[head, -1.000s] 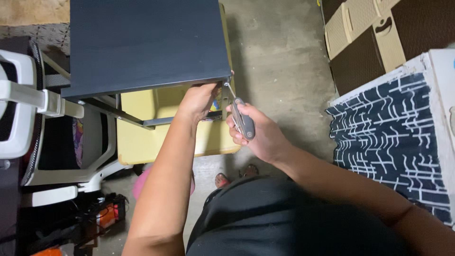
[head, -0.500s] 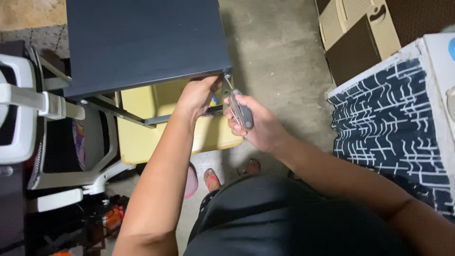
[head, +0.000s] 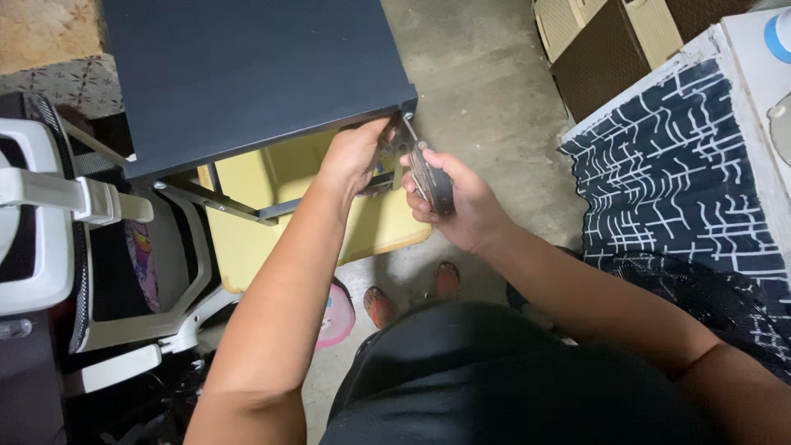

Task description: The person wipes a black tabletop with a cloth, then uses a multi-tool to loosen and remove screws from the table's corners. They detach the tabletop from the frame, wipe the underside of the tabletop, and place it aside. A cat is visible nearby but not interacted with.

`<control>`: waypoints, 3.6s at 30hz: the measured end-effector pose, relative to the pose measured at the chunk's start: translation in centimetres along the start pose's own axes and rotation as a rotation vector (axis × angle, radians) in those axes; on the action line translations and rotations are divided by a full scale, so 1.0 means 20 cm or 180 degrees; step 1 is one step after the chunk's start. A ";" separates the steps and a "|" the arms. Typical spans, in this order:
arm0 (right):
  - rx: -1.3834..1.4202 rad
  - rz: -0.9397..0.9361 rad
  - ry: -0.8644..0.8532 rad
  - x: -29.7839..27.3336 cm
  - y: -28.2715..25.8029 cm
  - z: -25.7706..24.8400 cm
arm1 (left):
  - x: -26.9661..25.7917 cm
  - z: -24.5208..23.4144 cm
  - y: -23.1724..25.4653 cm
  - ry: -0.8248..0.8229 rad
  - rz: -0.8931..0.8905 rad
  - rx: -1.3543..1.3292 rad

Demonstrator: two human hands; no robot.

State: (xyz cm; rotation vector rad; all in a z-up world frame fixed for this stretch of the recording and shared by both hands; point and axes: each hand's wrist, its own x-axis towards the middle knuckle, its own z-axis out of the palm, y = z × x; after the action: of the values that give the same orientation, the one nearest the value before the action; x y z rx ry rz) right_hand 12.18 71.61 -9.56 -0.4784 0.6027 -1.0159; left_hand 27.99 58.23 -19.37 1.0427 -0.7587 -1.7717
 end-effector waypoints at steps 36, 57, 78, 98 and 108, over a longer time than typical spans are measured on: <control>-0.2334 -0.0688 0.0959 0.08 0.00 0.02 | 0.03 -0.01 -0.03 0.0048 0.0204 -0.0630; -0.5019 -0.1517 0.1662 0.00 0.03 0.14 | -0.63 0.36 0.15 0.0694 0.0842 0.2451; 0.1582 0.0598 -0.0782 -0.11 0.04 -0.03 | -0.49 0.25 0.21 -0.0643 0.0587 0.1951; -0.3849 -0.2207 0.1498 -0.18 0.08 0.18 | -0.43 0.17 0.10 -0.1068 -0.0184 0.0589; 0.1138 0.0406 -0.0285 -0.11 0.05 0.00 | -0.48 0.14 0.07 -0.2200 -0.0632 -0.1373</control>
State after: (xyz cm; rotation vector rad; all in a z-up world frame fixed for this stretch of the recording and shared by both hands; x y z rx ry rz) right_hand 11.94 73.94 -9.71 -0.1666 0.3558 -0.9501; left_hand 28.21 66.70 -13.91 0.2065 -0.6355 -2.3683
